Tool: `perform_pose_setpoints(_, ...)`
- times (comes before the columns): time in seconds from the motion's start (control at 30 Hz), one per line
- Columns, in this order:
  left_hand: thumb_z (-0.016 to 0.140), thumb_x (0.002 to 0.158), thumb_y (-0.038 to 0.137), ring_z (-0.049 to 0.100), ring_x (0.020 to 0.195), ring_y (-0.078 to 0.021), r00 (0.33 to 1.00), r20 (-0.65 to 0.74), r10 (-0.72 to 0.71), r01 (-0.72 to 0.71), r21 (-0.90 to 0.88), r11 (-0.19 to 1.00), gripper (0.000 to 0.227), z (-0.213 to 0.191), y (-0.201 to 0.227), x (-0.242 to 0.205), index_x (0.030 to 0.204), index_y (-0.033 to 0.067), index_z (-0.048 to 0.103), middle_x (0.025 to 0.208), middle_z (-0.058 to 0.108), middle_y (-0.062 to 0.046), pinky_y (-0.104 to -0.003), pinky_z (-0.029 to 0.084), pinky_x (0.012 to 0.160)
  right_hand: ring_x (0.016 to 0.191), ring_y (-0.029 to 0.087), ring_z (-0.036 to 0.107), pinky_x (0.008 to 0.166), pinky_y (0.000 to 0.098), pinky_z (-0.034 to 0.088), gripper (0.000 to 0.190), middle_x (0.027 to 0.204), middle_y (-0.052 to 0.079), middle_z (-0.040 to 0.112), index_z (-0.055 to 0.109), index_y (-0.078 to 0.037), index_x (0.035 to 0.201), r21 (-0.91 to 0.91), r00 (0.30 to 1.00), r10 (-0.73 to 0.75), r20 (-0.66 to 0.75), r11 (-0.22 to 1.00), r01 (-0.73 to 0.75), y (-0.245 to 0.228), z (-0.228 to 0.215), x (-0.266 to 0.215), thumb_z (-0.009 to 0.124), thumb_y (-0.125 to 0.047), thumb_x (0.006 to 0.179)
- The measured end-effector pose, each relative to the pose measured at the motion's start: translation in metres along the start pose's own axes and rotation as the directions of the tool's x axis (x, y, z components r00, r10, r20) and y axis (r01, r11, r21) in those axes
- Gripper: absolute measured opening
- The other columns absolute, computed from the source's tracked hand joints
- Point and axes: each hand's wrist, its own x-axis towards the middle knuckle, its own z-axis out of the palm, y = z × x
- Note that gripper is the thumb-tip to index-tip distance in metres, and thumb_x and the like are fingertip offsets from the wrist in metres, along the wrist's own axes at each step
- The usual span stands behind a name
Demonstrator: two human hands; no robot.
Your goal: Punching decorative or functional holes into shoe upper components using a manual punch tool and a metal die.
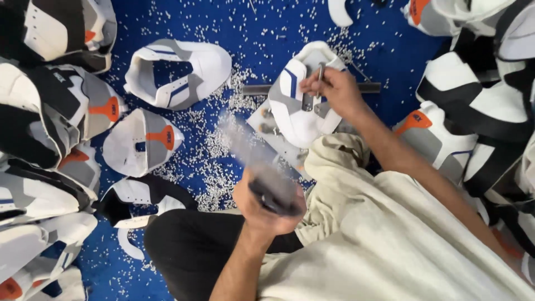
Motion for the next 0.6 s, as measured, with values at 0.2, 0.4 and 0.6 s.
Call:
perform_pose_setpoints(0.2,0.089,0.067,0.02,0.069,0.075,-0.0393,0.983,0.166,-0.078,0.036,0.238,0.97,0.049,0.041,-0.086,-0.013,0.099,-0.0029,0.06,0.081,0.069,-0.02,-0.042,0.054,0.063,0.09,0.022,0.073,0.077,0.0336,0.056,0.043,0.103,0.018,0.076,0.075,0.0,0.125,-0.611,0.943,-0.297,0.153,0.721,0.326,-0.018,0.009,-0.032,0.059,0.006,0.085)
perform_pose_setpoints(0.4,0.083,0.072,0.019,0.075,0.065,-0.0215,0.979,0.076,-0.189,0.188,0.026,0.982,0.037,0.013,-0.02,-0.005,0.092,0.0016,0.058,0.074,0.071,-0.01,-0.035,0.058,0.062,0.099,0.012,0.075,0.085,0.028,0.059,0.01,0.11,0.007,0.076,0.065,0.001,0.104,0.115,0.999,-0.023,-0.049,0.993,0.029,-0.02,-0.002,0.01,0.055,0.001,0.106)
perform_pose_setpoints(0.6,0.082,0.064,0.013,0.056,0.047,-0.0274,0.999,0.022,-0.031,0.026,0.206,0.978,0.038,0.05,-0.095,-0.009,0.085,-0.0012,0.053,0.056,0.058,-0.014,-0.04,0.045,0.05,0.103,0.016,0.072,0.086,0.0311,0.06,0.024,0.117,0.01,0.074,0.068,0.004,0.112,-0.303,0.947,-0.321,0.018,0.901,0.311,-0.039,0.014,-0.017,0.048,0.006,0.098)
